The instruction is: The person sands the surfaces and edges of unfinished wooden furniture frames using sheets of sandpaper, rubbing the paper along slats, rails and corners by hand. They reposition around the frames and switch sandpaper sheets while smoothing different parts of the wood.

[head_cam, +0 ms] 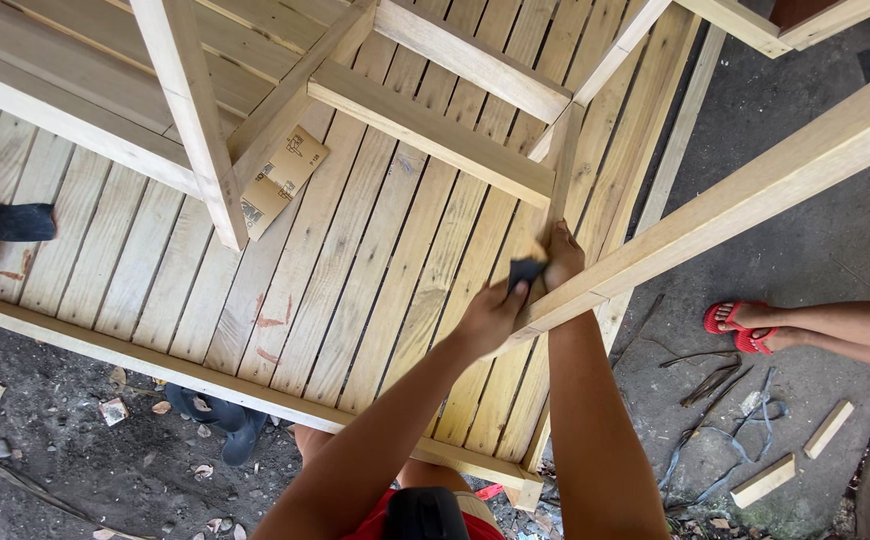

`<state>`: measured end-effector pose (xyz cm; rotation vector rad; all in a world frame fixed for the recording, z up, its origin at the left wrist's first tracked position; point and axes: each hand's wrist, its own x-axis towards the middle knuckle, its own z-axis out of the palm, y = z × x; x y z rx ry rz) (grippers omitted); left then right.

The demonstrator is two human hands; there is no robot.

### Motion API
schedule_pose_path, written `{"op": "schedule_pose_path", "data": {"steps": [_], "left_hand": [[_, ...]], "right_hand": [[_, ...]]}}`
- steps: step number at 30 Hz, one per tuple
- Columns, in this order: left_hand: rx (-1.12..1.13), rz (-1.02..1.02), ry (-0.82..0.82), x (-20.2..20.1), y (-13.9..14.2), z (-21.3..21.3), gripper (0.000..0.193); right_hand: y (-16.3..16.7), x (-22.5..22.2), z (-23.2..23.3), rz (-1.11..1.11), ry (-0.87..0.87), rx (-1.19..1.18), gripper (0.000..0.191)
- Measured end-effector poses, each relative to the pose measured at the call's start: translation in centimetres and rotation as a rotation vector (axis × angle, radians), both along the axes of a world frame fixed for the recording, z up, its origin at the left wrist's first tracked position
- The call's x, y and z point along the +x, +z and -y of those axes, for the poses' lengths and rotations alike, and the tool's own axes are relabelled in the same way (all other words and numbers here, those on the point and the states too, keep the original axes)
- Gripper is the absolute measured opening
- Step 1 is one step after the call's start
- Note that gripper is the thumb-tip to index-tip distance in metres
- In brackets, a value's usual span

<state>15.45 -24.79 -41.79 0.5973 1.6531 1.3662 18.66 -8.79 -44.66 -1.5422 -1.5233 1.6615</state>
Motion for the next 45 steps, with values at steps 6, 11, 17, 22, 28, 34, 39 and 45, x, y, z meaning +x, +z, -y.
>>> {"op": "schedule_pose_path", "data": {"steps": [6,11,17,22,28,34,39,45], "left_hand": [[-0.129,0.101,-0.115,0.1,0.5,1.0,0.039],[0.382,-0.120,0.042,2.2,1.1,4.6,0.039],[-0.032,0.198,0.023,-3.1,0.8,-3.9,0.050],[0.190,0.135,0.003,1.4,1.5,4.3,0.046],[-0.131,0.235,-0.043,-1.2,0.5,-0.6,0.049],[-0.142,0.220,-0.041,-1.0,1.1,0.1,0.044],[0.598,-0.355,0.185,2.9,1.4,5.6,0.047],[-0.018,0.372,0.047,0.0,-1.6,-0.5,0.047]], "right_hand": [[0.2,0.2,0.5,-0.076,-0.085,-0.140,0.047],[0.1,-0.1,0.5,-0.049,-0.060,-0.066,0.047],[-0.2,-0.1,-0.1,0.150,-0.012,0.057,0.047],[-0.6,-0.2,-0.2,0.045,-0.071,-0.014,0.047],[0.0,-0.1,0.3,-0.094,-0.041,-0.057,0.047],[-0.3,0.2,-0.1,0.164,0.006,0.091,0.052],[-1.5,0.2,-0.6,0.257,0.028,0.130,0.054],[-1.9,0.5,-0.6,0.154,-0.001,0.080,0.053]]}}
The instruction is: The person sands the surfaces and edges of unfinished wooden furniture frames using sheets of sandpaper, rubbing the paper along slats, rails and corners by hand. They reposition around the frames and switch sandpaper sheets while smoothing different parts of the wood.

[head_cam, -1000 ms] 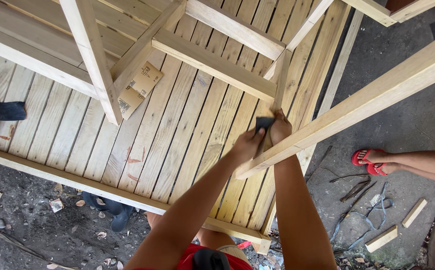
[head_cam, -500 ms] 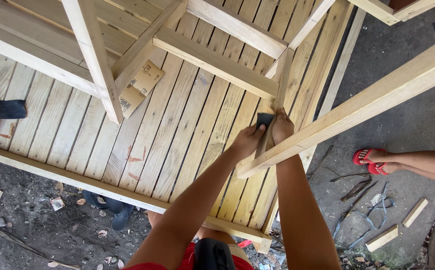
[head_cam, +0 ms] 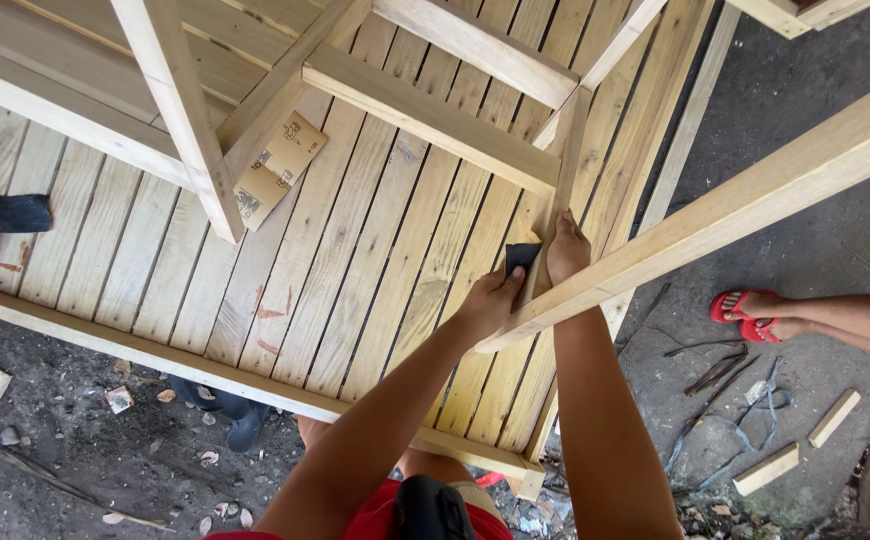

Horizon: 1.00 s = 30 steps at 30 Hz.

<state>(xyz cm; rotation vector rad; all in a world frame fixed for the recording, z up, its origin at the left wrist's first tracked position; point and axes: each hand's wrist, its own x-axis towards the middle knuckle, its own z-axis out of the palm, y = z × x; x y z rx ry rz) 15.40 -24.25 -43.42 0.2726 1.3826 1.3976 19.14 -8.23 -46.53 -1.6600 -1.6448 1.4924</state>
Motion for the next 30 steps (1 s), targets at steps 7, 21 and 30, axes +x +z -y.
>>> {"op": "schedule_pose_path", "data": {"steps": [7,21,30], "left_hand": [[0.030,-0.218,-0.025,3.4,0.8,6.0,0.052],[0.142,0.170,0.111,0.5,1.8,1.2,0.051],[-0.125,-0.051,-0.014,-3.4,0.8,-4.5,0.060]], "right_hand": [[0.4,-0.3,0.1,0.073,0.002,0.042,0.052],[1.8,-0.7,0.6,-0.040,-0.019,-0.063,0.050],[2.3,-0.3,0.9,-0.099,0.002,-0.160,0.050]]}}
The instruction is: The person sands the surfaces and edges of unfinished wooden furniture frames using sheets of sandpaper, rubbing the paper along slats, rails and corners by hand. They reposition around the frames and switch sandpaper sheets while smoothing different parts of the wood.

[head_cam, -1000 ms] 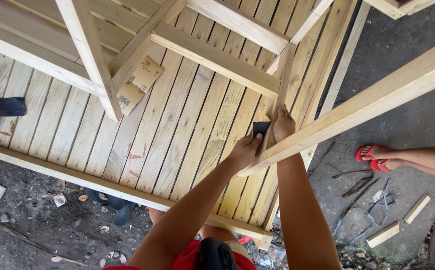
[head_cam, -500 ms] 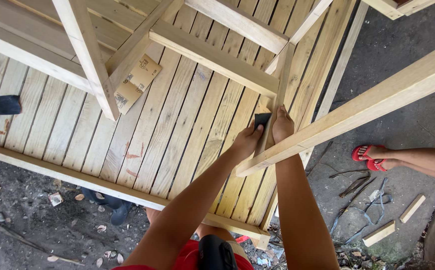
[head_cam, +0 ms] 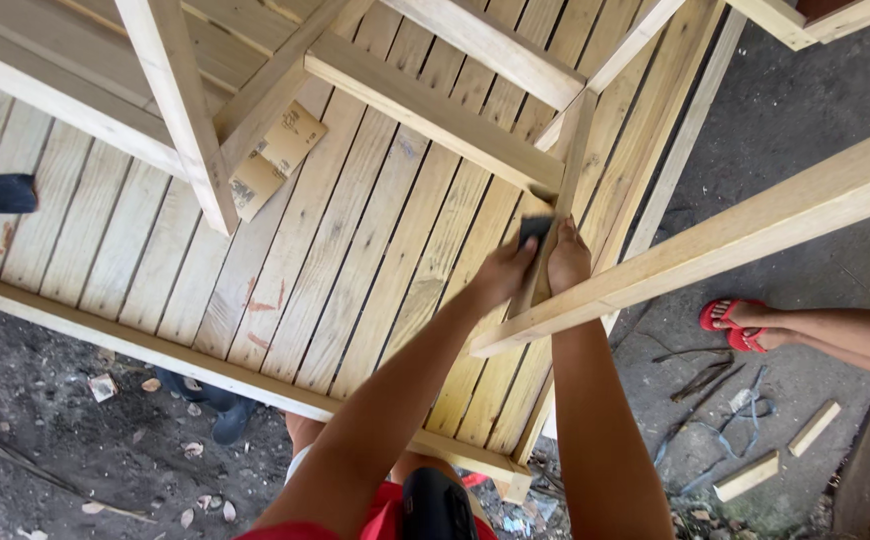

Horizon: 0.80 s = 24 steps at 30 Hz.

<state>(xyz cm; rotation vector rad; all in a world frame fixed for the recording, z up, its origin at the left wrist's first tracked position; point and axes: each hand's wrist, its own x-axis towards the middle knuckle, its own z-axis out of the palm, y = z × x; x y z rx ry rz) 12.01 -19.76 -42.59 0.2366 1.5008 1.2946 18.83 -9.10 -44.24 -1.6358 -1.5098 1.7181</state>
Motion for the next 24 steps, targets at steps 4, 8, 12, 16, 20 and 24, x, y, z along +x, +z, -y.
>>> {"op": "schedule_pose_path", "data": {"steps": [4,8,12,16,20,24], "left_hand": [[0.261,-0.001,0.052,2.1,0.0,3.6,0.056],[0.084,0.050,0.049,-0.3,-0.2,-0.9,0.053],[-0.091,-0.051,-0.026,-1.4,0.2,-2.1,0.052],[0.032,-0.105,-0.032,1.2,0.7,3.0,0.053],[-0.019,-0.084,-0.042,1.0,0.4,2.1,0.055],[-0.110,-0.198,-0.037,-1.7,-0.1,-2.7,0.059]], "right_hand": [[0.1,-0.3,0.1,0.001,0.045,0.144,0.049],[0.7,-0.4,0.0,0.058,0.015,0.062,0.051],[1.0,-0.1,0.0,0.072,-0.047,-0.093,0.053],[0.4,0.0,0.0,0.032,0.056,0.091,0.053],[-0.3,0.2,-0.5,0.012,0.032,0.041,0.053],[-0.7,0.7,-1.0,0.078,0.072,0.073,0.053]]}}
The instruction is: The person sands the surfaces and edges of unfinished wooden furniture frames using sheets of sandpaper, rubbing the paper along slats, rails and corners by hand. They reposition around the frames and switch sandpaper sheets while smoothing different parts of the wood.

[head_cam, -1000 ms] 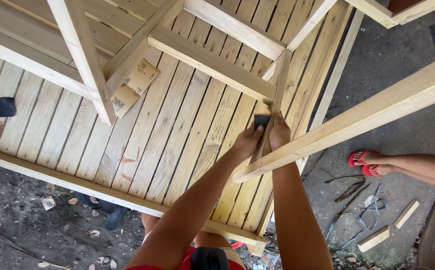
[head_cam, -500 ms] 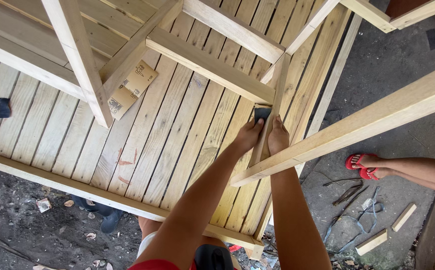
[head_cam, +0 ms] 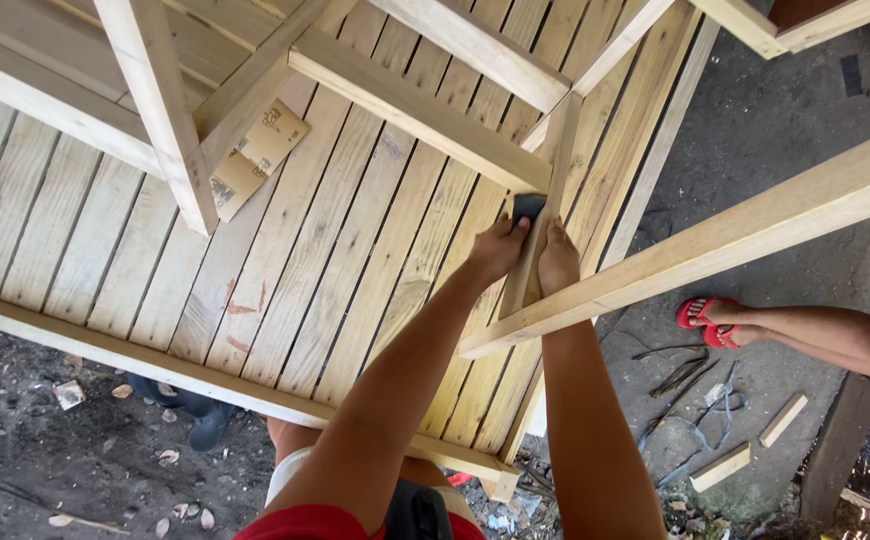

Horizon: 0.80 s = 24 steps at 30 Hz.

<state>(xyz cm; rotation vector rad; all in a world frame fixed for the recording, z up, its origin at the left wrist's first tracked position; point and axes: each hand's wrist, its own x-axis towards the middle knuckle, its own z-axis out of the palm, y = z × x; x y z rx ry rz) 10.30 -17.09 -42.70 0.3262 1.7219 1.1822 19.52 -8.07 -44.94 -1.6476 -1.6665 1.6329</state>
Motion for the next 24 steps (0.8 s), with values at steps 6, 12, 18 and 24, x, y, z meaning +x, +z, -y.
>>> {"op": "schedule_pose_path", "data": {"steps": [6,12,18,24], "left_hand": [[0.081,-0.031,-0.130,5.8,-0.4,9.4,0.056],[0.114,0.055,-0.066,3.2,0.6,4.9,0.050],[0.010,0.144,-0.078,3.3,1.5,4.8,0.057],[0.320,0.128,0.036,7.6,2.5,11.2,0.047]], "right_hand": [[-0.9,0.0,-0.1,0.043,0.022,0.046,0.053],[0.0,-0.4,0.3,-0.134,-0.033,-0.021,0.052],[0.0,0.1,0.7,-0.215,-0.084,-0.137,0.047],[-1.3,-0.2,0.0,-0.083,-0.023,0.046,0.048]]}}
